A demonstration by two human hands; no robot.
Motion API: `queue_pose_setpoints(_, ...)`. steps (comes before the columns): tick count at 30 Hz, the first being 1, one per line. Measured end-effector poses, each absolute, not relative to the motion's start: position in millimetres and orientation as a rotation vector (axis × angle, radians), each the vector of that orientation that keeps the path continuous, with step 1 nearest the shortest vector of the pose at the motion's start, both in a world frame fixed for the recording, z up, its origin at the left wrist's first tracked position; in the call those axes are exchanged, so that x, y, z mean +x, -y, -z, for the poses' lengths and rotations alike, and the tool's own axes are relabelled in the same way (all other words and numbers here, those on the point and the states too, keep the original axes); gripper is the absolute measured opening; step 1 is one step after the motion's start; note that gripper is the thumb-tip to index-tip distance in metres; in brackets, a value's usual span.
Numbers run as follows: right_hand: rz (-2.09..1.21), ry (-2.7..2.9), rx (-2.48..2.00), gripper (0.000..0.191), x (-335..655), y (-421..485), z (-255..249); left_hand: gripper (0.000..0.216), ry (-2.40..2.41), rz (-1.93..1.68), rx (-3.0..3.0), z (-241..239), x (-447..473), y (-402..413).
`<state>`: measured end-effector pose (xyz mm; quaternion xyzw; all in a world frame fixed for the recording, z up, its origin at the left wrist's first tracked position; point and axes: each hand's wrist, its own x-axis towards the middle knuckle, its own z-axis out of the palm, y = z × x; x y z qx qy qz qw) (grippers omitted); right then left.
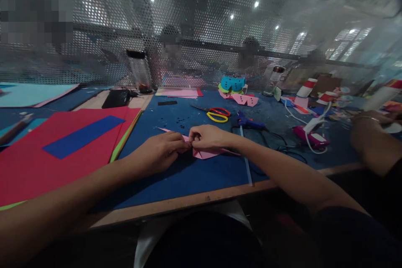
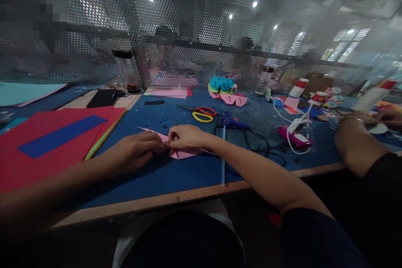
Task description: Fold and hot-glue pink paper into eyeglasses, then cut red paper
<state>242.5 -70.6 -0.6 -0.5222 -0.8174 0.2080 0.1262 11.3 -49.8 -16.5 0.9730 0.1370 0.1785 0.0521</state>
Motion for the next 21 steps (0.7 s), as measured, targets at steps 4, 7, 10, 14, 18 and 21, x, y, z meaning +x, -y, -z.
queue_pose_setpoints(4, -0.635, 2.376, -1.502, 0.016, 242.7, 70.8, -1.3, 0.045, -0.382, -0.502, 3.027, 17.7, 11.0, 48.8)
queue_pose_setpoints(7, -0.662, 2.37, -1.487, 0.016, 243.3, 71.2, -2.7, 0.048, -0.378, -0.485, 3.047, 19.7, 10.6, 47.5)
queue_pose_setpoints(10, -0.701, 2.361, -1.474, 0.019, 244.4, 71.0, -2.9, 0.049, -0.365, -0.508, 3.051, 21.5, 10.2, 46.4)
queue_pose_setpoints(14, -0.74, 2.344, -1.454, 0.021, 245.5, 70.3, -2.5, 0.048, -0.373, -0.511, 3.044, 20.8, 10.5, 46.8)
queue_pose_setpoints(18, -0.757, 2.336, -1.431, 0.021, 246.2, 69.8, -2.8, 0.054, -0.372, -0.449, 3.061, 18.2, 11.5, 48.4)
queue_pose_setpoints(21, -0.767, 2.338, -1.419, 0.022, 246.8, 69.8, -3.0, 0.054, -0.364, -0.442, 3.071, 18.3, 11.7, 48.6)
